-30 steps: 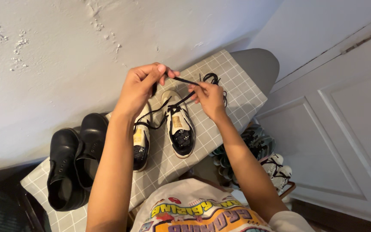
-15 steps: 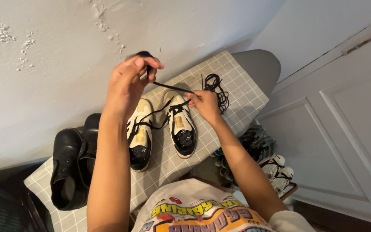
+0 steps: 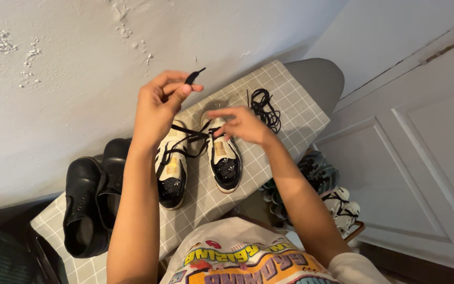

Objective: The person laces a pair of white and black sneakers placed on a tiled bench. They thread black laces through the eyelets of both shoes, pull the laces to tighten them, and tie a knot on each shoe.

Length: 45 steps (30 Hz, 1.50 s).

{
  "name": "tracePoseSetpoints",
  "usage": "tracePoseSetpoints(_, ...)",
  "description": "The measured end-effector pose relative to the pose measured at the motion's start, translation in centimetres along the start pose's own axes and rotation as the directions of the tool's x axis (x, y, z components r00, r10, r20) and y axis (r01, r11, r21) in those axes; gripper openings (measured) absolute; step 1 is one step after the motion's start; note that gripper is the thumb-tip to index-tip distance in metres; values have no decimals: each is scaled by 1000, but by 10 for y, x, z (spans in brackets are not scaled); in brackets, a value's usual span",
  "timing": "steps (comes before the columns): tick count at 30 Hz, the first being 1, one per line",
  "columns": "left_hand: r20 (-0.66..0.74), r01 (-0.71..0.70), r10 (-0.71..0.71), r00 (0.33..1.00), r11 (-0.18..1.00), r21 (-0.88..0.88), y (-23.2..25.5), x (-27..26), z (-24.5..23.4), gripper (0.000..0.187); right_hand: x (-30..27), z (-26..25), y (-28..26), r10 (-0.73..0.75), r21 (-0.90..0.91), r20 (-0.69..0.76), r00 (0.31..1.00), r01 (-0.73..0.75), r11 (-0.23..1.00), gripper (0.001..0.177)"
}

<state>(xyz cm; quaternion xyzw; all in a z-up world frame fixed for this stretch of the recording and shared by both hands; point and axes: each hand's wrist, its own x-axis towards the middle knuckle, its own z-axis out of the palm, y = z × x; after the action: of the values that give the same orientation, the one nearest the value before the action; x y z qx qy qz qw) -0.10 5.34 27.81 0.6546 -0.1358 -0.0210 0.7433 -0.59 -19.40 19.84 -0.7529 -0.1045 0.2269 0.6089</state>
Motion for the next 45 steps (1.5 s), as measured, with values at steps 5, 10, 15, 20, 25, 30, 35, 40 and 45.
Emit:
tracePoseSetpoints(5, 48, 11, -18, 999, 991, 137, -37, -3, -4, 12, 7, -22, 22, -35, -101, -267, 963, 8, 995, 28)
tracePoseSetpoints(10, 138, 125, -172, 976, 946, 298, -71, -9, 14, 18, 5, -7, 23, 14, 130, -186, 982, 11, 991, 34)
tracePoseSetpoints(15, 114, 135, -185, 976, 927, 350, -89, -6, 24, 16, 9, -5, 32, -156, 116, -195, 968, 181, 977, 29)
tracePoseSetpoints(20, 87, 179, -226, 970, 910, 373, -99, -1, 22, 15, 3, -11, 33, -168, 74, -196, 966, 185, 980, 23)
tracePoseSetpoints(25, 164, 127, -174, 971, 957, 262, -116, 5, 25, 19, 8, -7, 35, -122, 89, -274, 954, 152, 984, 23)
tracePoseSetpoints(30, 210, 70, -120, 970, 970, 233, -136, 7, 34, 13, 4, 0, 30, -131, 18, -323, 937, 144, 989, 22)
tracePoseSetpoints(35, 183, 102, -165, 969, 945, 312, -157, 5, 33, 11, 7, -7, 66, -61, 16, -401, 914, 74, 997, 26)
tracePoseSetpoints(40, 35, 198, -243, 969, 861, 469, -196, -13, 46, 11, 4, 6, 117, -116, -416, -411, 904, -74, 906, 55)
tracePoseSetpoints(45, -102, 93, -45, 994, 845, 527, -219, -38, 63, 12, -3, 33, 137, -90, -449, -545, 833, -199, 871, 44)
